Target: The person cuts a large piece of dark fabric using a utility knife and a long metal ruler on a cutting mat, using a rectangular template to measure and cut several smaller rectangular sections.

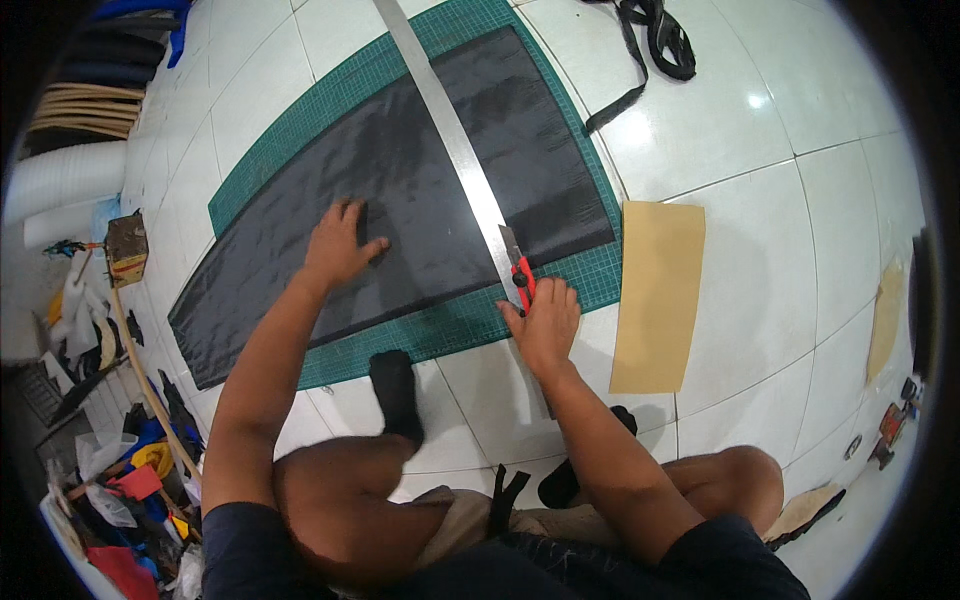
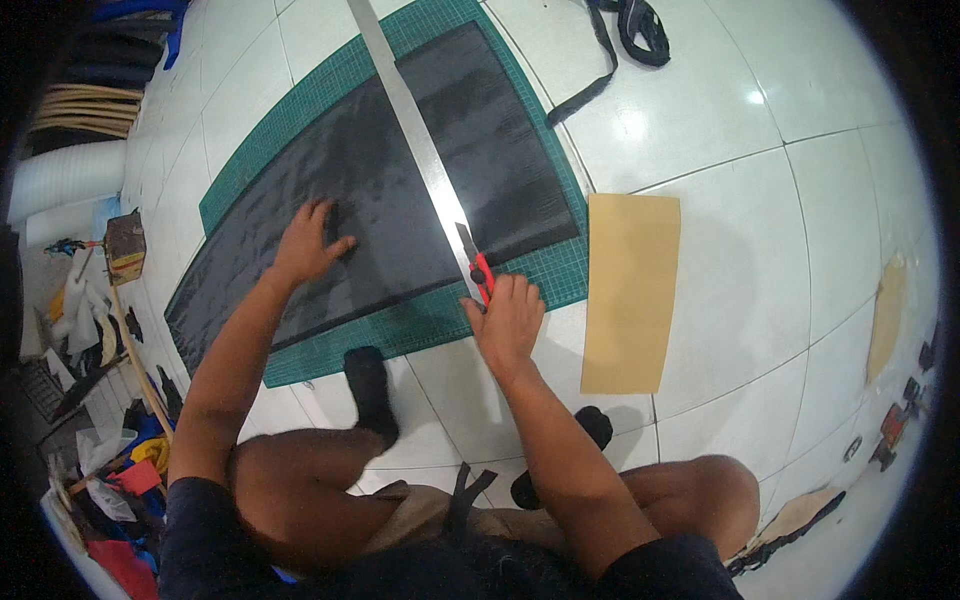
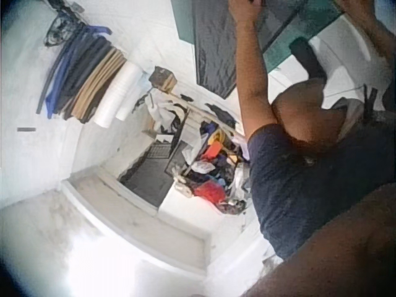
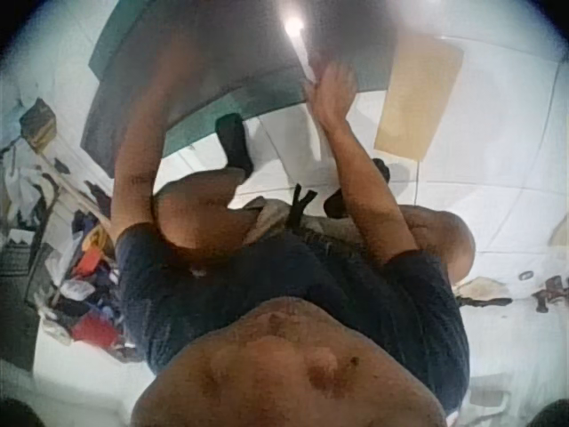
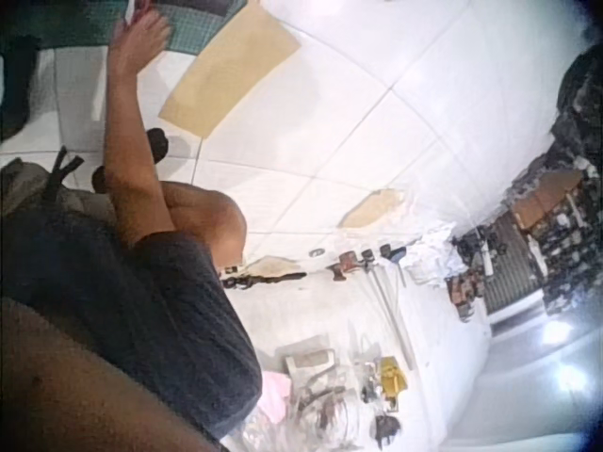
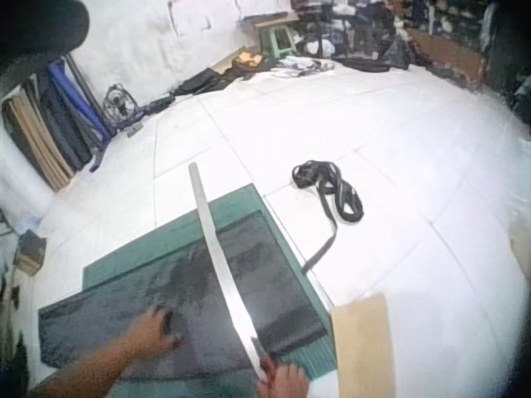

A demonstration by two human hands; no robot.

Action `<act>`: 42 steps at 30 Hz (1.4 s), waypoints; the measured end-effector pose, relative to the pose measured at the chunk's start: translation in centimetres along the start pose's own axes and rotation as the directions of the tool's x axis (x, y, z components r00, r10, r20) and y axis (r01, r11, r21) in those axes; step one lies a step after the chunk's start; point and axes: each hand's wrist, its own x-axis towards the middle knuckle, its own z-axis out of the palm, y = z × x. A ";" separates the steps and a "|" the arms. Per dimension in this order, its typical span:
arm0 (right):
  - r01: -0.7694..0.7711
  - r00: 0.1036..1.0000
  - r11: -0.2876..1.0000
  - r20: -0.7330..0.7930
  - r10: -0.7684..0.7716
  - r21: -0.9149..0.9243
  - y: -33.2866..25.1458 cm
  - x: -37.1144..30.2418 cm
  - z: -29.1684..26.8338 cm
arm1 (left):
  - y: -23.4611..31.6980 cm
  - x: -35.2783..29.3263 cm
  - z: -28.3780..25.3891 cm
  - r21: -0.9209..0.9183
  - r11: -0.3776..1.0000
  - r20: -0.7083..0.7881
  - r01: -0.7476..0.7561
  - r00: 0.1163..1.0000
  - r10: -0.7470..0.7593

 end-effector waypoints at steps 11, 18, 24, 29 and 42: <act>-0.059 0.992 0.998 -0.117 0.054 -0.038 -0.7 -0.7 2.0 | -5.3 8.4 -0.3 0.080 0.991 -0.213 -0.107 0.969 0.122; -0.058 0.995 0.968 -0.064 0.075 0.244 -1.8 -2.1 3.2 | -6.6 13.9 0.2 0.020 0.981 -0.410 -0.194 0.893 0.185; -0.118 0.991 0.940 -0.024 0.133 0.320 -6.3 -6.3 7.6 | -7.3 15.1 1.7 -0.179 0.941 -0.448 -0.287 0.875 0.181; -0.176 0.984 0.927 0.020 0.179 0.331 -9.4 -8.2 9.5 | -8.1 15.5 1.4 -0.355 0.853 -0.496 -0.383 0.850 0.175; -0.362 0.917 0.901 -0.083 0.391 0.241 -6.5 -5.4 4.6 | -8.2 14.6 -0.2 -0.217 0.930 -0.364 -0.296 0.909 0.205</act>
